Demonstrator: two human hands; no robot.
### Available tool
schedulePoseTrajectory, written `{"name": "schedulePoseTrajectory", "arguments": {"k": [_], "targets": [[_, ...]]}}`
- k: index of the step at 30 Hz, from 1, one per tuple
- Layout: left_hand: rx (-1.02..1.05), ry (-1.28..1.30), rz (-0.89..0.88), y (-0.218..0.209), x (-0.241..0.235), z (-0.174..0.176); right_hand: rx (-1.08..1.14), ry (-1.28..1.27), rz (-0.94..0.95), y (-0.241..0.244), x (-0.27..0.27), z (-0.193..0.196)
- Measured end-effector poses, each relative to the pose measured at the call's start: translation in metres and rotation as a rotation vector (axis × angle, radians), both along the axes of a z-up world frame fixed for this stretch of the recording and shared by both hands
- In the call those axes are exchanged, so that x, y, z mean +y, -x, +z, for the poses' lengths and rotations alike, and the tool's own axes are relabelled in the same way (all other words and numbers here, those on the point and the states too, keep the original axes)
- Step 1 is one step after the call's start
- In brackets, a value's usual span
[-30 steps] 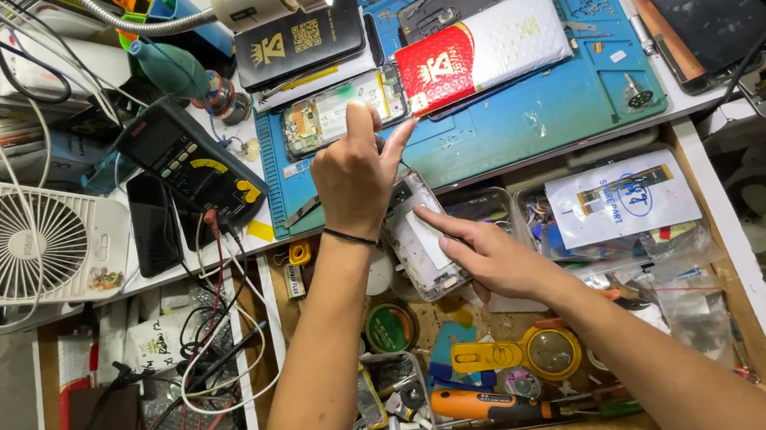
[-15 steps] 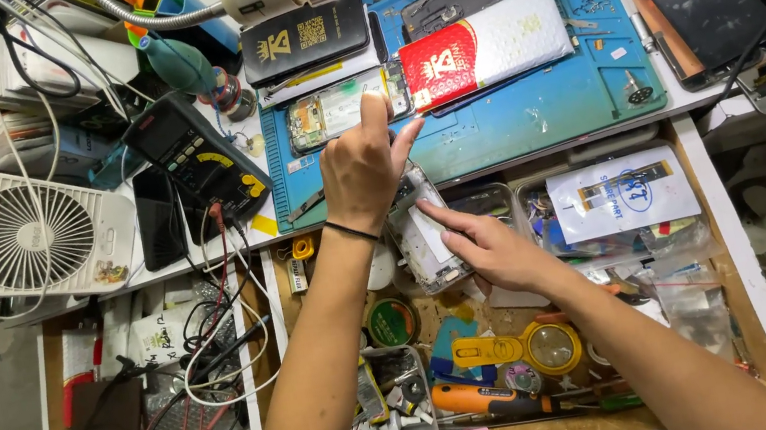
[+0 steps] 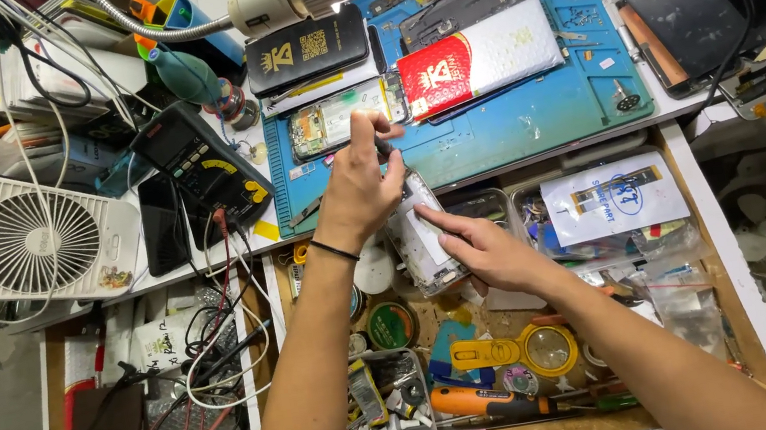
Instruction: The person uses a small cylindrical tool to scrape and clean the interior frame of a disassembled smartphone. They repeatedly rotate the device and apply the tool along the edges and corners of the internal chassis.
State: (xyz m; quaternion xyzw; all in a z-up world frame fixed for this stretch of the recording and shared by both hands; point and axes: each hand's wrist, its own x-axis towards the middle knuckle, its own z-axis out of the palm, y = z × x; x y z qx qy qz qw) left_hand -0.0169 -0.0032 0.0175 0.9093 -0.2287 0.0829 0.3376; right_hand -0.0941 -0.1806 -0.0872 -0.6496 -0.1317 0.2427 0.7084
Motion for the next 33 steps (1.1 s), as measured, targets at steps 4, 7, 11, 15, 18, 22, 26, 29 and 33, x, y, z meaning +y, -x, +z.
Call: {"name": "schedulePoseTrajectory", "arguments": {"k": [4,7,11,15,18,22,26,29,33], "targets": [[-0.104,-0.192,0.134,0.0,0.001,-0.005,-0.014,-0.004,0.012,0.001,0.0,0.003],[-0.031,-0.061,0.021,-0.002,-0.001,-0.007,-0.017,-0.003,0.003,0.001,-0.001,0.005],[-0.061,-0.165,0.038,0.001,0.0,-0.01,-0.021,-0.006,0.015,0.002,0.001,0.009],[0.026,-0.056,0.05,-0.002,-0.001,-0.013,-0.033,-0.005,0.011,0.0,-0.002,0.016],[0.058,0.053,0.074,-0.001,0.006,-0.013,-0.025,-0.004,0.015,0.003,0.0,0.01],[0.083,0.134,0.12,0.006,0.011,-0.01,-0.026,0.002,0.011,0.003,-0.002,0.005],[0.075,0.267,0.178,0.007,0.011,-0.014,-0.035,0.003,0.004,0.0,-0.001,0.003],[0.067,0.328,0.224,0.007,0.002,-0.022,-0.028,0.007,-0.001,0.003,-0.002,-0.003],[0.079,0.367,0.226,-0.002,-0.003,-0.038,-0.036,0.018,0.001,0.0,-0.001,-0.005]]}}
